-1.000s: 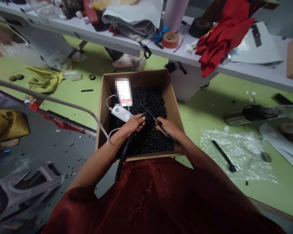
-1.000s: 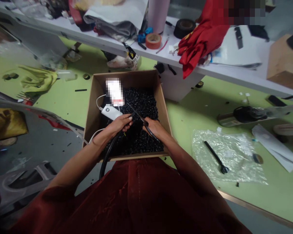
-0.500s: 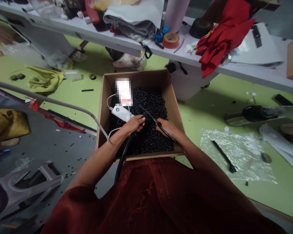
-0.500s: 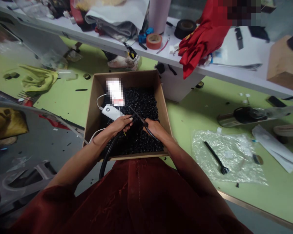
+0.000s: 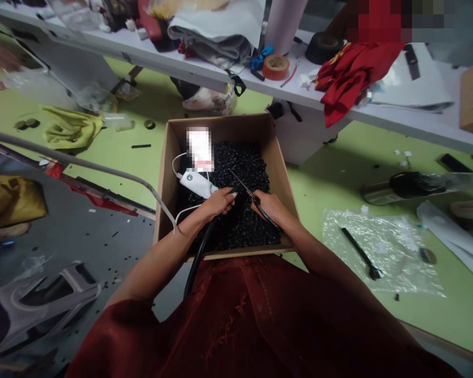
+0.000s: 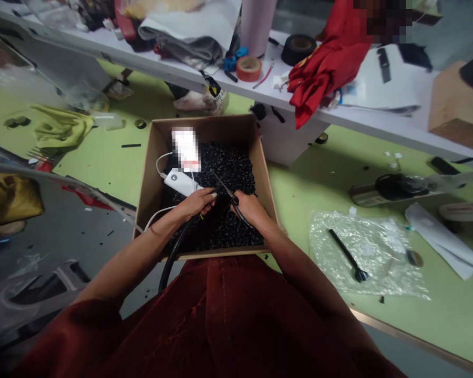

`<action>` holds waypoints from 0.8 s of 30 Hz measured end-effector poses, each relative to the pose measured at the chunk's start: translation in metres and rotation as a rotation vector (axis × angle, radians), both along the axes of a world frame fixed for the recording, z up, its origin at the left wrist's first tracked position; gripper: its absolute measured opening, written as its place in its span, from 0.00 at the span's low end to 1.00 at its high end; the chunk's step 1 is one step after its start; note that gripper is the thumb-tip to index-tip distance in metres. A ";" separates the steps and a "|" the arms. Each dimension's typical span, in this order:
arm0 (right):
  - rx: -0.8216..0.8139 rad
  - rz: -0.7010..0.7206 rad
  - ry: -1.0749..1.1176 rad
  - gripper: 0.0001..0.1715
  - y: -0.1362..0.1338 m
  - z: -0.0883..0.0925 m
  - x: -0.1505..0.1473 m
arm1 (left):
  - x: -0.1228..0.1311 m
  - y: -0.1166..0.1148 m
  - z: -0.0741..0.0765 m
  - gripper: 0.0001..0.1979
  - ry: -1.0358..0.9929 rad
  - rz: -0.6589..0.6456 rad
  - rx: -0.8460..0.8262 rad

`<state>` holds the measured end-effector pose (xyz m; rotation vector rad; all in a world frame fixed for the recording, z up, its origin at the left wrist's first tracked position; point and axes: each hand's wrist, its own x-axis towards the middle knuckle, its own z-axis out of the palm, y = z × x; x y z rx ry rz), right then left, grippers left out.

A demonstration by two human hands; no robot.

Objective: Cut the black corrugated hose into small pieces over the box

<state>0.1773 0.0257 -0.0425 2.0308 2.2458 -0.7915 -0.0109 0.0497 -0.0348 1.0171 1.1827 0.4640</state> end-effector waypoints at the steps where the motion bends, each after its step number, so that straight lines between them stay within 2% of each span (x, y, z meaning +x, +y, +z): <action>1: 0.017 -0.016 0.004 0.12 0.000 -0.001 0.000 | 0.001 0.000 0.002 0.06 -0.018 0.019 -0.009; 3: 0.054 -0.060 0.026 0.12 0.001 0.000 0.002 | 0.001 0.001 0.007 0.04 -0.095 0.060 -0.044; 7: 0.076 -0.141 0.176 0.14 0.001 0.006 0.003 | -0.005 0.005 0.019 0.09 -0.366 0.094 -0.153; 10: 0.031 -0.177 0.317 0.17 0.002 0.012 0.003 | -0.011 0.006 0.024 0.08 -0.471 0.139 -0.135; 14: 0.007 -0.147 0.443 0.19 0.001 0.014 0.002 | -0.015 0.005 0.024 0.17 -0.546 0.213 -0.112; 17: 0.005 -0.106 0.503 0.21 0.000 0.014 0.003 | -0.015 0.003 0.023 0.22 -0.570 0.196 -0.125; 24: -0.026 -0.008 0.560 0.25 -0.001 0.013 0.005 | -0.014 0.002 0.024 0.21 -0.525 0.168 -0.082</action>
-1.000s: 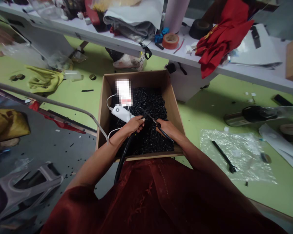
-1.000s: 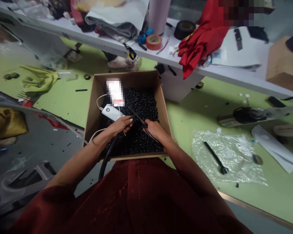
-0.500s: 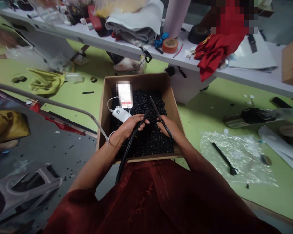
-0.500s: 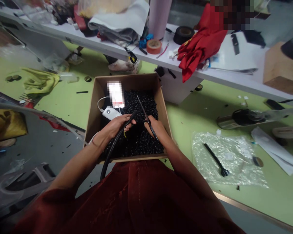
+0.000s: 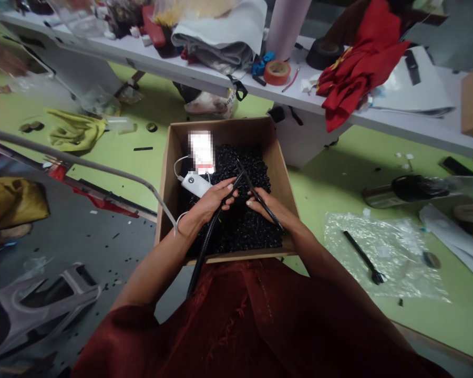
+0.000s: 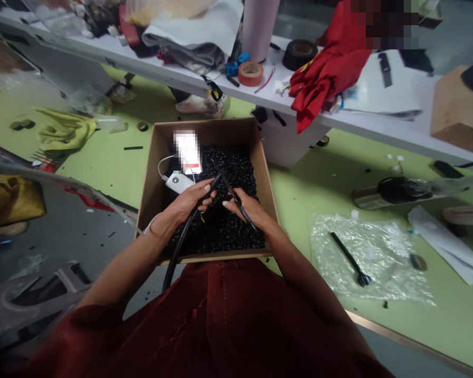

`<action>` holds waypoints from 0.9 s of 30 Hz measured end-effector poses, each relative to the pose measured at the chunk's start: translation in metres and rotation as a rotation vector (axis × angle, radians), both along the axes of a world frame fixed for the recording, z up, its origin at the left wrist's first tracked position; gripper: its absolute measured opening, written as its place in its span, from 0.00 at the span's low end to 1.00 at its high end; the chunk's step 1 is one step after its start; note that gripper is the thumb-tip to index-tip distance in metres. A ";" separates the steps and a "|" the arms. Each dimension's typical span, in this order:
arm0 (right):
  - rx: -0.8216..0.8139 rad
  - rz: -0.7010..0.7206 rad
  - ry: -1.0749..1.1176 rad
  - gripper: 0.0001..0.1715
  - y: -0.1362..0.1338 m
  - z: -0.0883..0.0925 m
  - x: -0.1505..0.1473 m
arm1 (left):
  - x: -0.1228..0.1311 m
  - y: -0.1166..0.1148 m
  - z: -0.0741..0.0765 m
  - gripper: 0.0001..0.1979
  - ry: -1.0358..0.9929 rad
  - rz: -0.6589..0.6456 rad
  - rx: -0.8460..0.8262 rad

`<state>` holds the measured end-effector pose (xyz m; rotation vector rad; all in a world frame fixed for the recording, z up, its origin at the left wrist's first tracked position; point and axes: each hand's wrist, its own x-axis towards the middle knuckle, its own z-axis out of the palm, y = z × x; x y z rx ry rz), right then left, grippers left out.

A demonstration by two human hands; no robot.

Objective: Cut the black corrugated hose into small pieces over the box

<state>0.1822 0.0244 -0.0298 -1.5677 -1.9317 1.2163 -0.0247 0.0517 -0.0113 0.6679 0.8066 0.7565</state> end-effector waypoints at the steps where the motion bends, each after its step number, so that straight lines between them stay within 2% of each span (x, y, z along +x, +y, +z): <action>1: 0.000 -0.001 0.000 0.25 0.000 0.000 0.000 | 0.000 0.000 0.000 0.20 0.016 -0.007 0.006; 8: -0.013 0.016 -0.006 0.26 -0.001 0.002 0.001 | -0.003 0.002 0.002 0.20 0.103 -0.059 0.036; 13: -0.005 0.012 -0.044 0.21 -0.001 0.010 0.000 | -0.004 0.003 0.004 0.18 0.133 -0.104 0.025; 18: -0.034 -0.005 -0.165 0.15 0.001 0.014 -0.001 | -0.001 0.001 0.003 0.18 0.139 -0.064 -0.022; 23: -0.018 -0.056 -0.294 0.09 0.002 0.012 -0.004 | 0.001 0.003 -0.001 0.15 0.216 -0.019 0.006; 27: -0.002 -0.036 -0.341 0.08 0.002 0.008 -0.005 | 0.001 0.004 -0.005 0.11 0.254 -0.007 0.012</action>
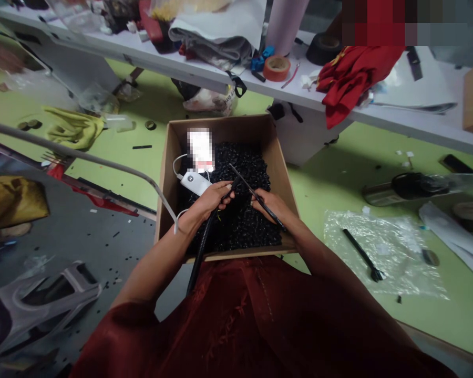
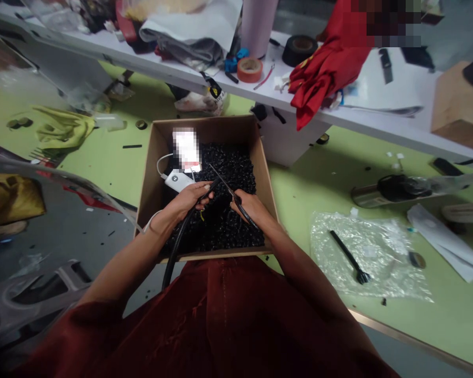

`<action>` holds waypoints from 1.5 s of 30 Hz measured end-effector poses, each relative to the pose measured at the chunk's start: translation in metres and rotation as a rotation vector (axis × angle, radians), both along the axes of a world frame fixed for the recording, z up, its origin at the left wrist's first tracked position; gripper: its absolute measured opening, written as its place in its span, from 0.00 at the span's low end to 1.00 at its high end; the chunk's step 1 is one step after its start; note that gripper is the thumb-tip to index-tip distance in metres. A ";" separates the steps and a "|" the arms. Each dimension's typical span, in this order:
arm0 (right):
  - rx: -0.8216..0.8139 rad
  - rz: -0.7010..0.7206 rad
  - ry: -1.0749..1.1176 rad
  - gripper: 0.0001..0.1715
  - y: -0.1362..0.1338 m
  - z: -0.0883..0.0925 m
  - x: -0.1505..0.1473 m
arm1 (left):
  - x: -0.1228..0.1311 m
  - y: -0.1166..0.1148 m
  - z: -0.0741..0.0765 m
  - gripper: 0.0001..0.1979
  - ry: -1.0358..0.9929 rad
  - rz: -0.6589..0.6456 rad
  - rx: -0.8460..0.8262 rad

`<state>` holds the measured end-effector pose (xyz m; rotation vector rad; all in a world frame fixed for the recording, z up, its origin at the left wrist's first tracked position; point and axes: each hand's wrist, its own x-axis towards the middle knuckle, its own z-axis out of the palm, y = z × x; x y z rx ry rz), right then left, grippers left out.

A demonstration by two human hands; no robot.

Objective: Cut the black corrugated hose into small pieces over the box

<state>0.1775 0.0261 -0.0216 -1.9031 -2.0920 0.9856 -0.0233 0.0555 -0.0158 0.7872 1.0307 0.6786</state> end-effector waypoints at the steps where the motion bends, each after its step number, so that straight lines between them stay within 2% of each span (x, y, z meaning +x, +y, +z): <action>1: 0.006 0.005 -0.008 0.08 0.000 -0.001 0.000 | 0.000 0.000 -0.001 0.11 0.004 0.005 -0.004; 12: 0.088 0.026 -0.077 0.09 -0.002 -0.006 0.000 | 0.001 -0.001 -0.007 0.11 0.059 0.027 0.009; 18: 0.001 -0.146 0.134 0.11 -0.001 -0.007 -0.001 | 0.000 -0.001 0.002 0.17 -0.102 -0.005 -0.011; 21: -0.004 -0.178 0.204 0.13 0.000 -0.009 0.002 | -0.002 0.001 0.006 0.14 -0.170 0.006 -0.027; 24: 0.035 -0.164 0.181 0.15 0.002 -0.010 0.003 | -0.003 0.001 0.008 0.09 -0.184 -0.009 -0.050; 31: 0.033 -0.075 0.190 0.22 0.000 -0.003 0.002 | -0.001 -0.002 0.005 0.22 -0.228 0.039 0.015; 39: 0.021 0.059 0.276 0.24 -0.003 -0.004 0.004 | -0.001 -0.002 0.003 0.20 -0.133 0.034 0.101; 45: 0.021 0.066 0.259 0.24 -0.002 -0.004 0.004 | -0.002 -0.002 0.004 0.20 -0.067 0.020 0.128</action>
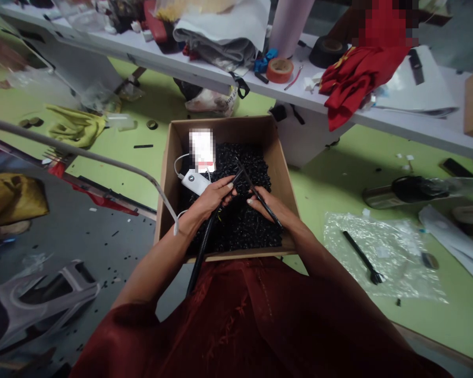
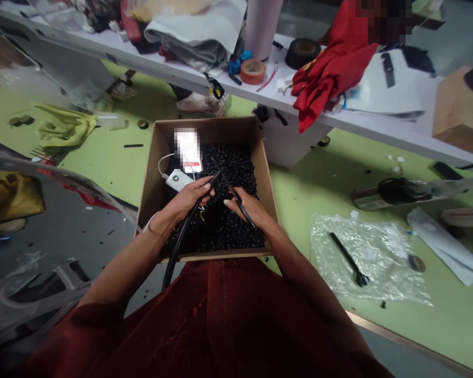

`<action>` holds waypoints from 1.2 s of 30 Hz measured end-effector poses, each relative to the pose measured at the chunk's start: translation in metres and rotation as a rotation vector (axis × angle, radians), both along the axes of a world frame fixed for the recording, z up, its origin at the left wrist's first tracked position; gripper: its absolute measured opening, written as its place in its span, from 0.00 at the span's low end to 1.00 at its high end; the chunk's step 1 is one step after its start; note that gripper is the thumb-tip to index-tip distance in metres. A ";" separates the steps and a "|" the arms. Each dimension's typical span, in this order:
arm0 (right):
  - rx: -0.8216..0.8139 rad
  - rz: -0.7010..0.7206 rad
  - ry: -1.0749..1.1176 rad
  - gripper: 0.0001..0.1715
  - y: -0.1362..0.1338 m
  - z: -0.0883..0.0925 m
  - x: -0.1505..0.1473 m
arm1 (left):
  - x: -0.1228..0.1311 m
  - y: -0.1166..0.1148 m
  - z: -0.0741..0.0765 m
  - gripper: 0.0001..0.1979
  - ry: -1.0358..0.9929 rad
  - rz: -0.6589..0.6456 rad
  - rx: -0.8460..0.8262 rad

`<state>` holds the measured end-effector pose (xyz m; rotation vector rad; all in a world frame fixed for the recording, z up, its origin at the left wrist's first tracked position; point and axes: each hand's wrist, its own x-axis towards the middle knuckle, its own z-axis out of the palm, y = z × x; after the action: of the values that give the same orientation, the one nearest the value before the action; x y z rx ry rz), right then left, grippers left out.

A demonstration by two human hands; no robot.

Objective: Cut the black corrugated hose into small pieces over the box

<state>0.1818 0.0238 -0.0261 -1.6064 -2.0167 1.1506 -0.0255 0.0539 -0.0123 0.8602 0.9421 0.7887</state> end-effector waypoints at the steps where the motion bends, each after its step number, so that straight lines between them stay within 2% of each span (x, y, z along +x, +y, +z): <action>1: -0.001 -0.003 -0.003 0.24 0.000 0.000 0.000 | -0.001 0.000 0.000 0.21 0.009 -0.003 0.006; 12: 0.022 -0.013 -0.053 0.25 -0.001 0.005 -0.002 | -0.003 0.002 -0.002 0.16 0.200 -0.136 0.084; 18: 0.004 -0.041 -0.128 0.17 0.001 0.003 -0.002 | 0.000 0.001 -0.004 0.15 0.222 -0.124 0.077; 23: 0.037 -0.056 -0.238 0.10 0.001 0.001 -0.004 | 0.002 0.001 -0.005 0.08 0.241 -0.092 0.071; 36: 0.094 -0.052 -0.330 0.08 0.000 -0.009 -0.002 | 0.002 0.002 -0.016 0.06 0.276 -0.069 0.073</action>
<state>0.1802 0.0241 -0.0351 -1.8882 -2.1717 0.7997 -0.0240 0.0561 -0.0285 1.0790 1.1247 0.6586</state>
